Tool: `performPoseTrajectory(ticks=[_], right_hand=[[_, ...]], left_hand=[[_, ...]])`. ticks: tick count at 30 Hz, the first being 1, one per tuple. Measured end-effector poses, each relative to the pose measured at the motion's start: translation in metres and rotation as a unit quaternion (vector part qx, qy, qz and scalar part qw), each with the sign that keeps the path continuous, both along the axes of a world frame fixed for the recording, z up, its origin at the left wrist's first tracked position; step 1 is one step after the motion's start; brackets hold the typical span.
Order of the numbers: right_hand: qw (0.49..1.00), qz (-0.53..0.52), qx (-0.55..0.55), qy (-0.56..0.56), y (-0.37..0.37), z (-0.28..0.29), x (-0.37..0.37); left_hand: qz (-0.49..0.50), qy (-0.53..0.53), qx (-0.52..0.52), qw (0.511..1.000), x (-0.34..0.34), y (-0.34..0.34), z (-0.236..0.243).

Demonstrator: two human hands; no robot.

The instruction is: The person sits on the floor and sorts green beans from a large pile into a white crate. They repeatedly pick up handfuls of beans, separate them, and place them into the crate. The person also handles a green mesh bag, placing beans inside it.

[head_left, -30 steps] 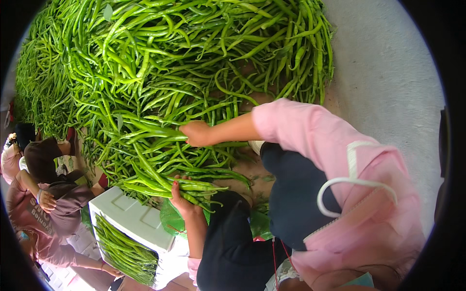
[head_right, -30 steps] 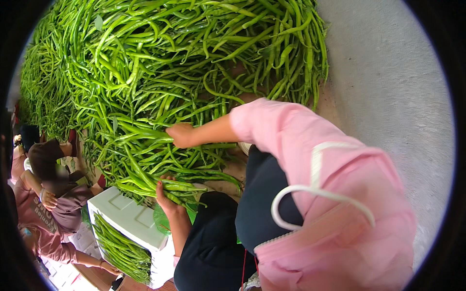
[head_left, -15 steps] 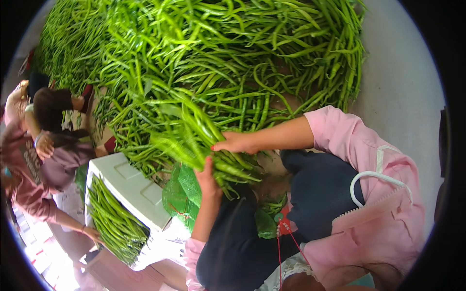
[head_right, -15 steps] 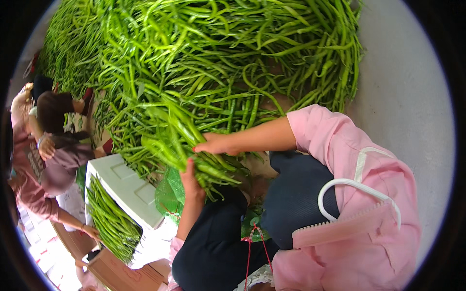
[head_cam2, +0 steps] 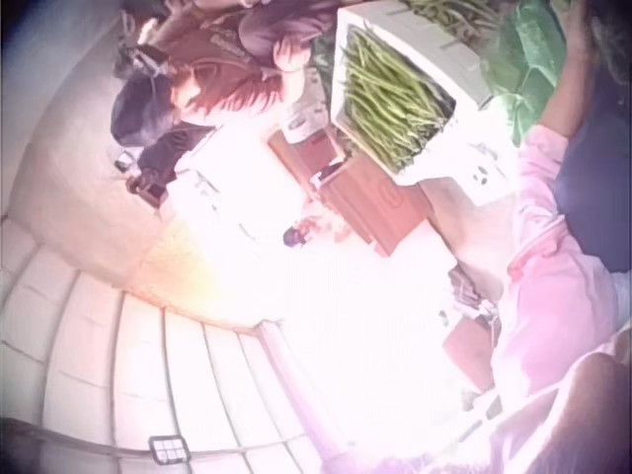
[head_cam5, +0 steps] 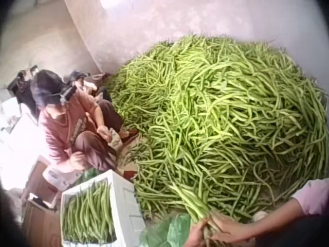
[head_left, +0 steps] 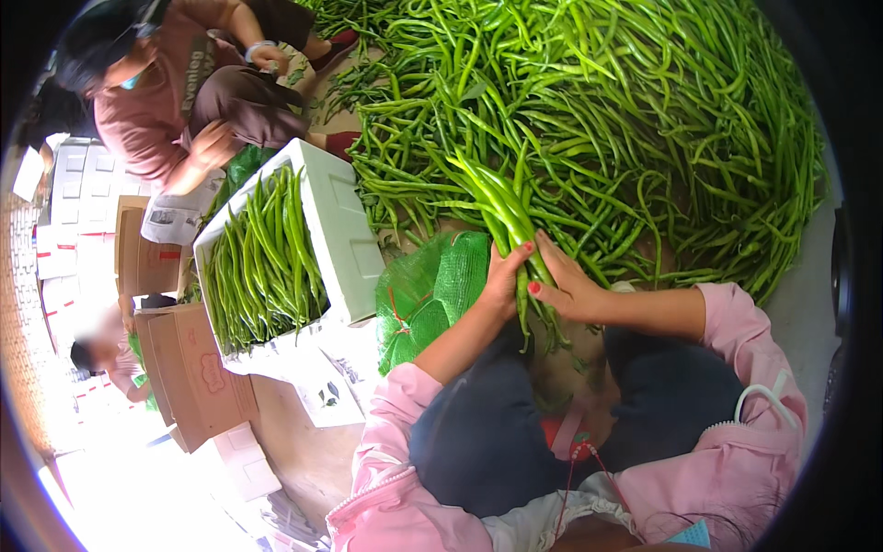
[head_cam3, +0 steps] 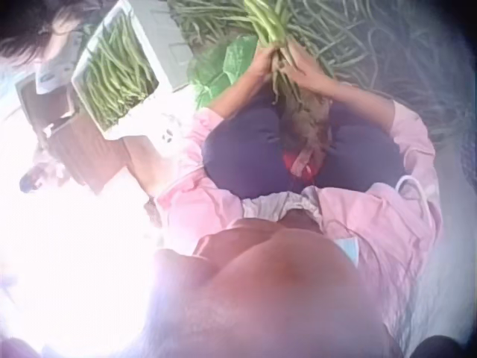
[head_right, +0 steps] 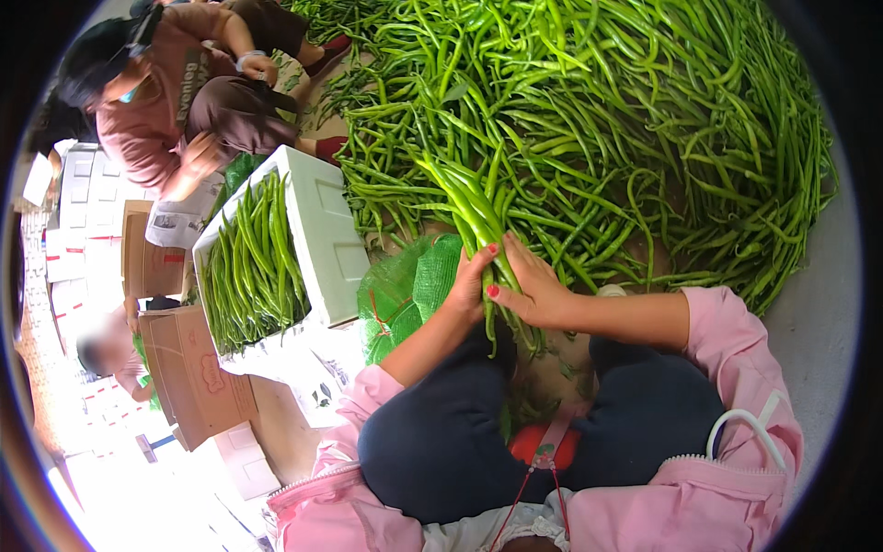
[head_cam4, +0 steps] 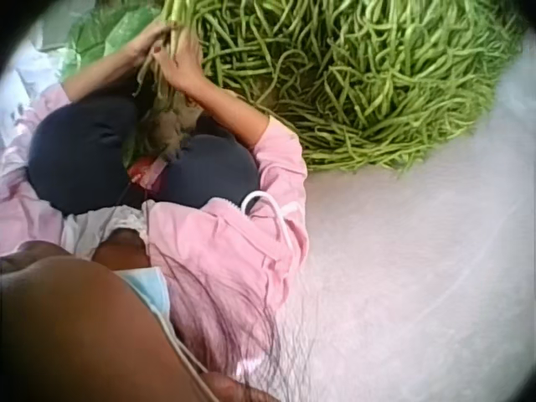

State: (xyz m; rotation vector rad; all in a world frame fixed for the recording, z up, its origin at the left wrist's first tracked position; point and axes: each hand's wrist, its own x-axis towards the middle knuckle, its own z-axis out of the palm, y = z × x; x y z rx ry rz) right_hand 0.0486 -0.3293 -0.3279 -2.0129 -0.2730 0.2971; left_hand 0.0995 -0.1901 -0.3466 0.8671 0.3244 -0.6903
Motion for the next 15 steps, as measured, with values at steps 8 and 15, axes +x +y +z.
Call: performPoseTrajectory(ticks=[8,15], right_hand=[[0.985,0.042,-0.121,-0.115,0.0,0.029,-0.01],[0.982,-0.029,0.171,-0.069,-0.012,0.056,0.004]], left_hand=[[0.029,-0.067,-0.009,0.997,-0.003,0.002,0.005],[0.001,0.047,-0.138,0.989,0.009,0.035,0.02]])
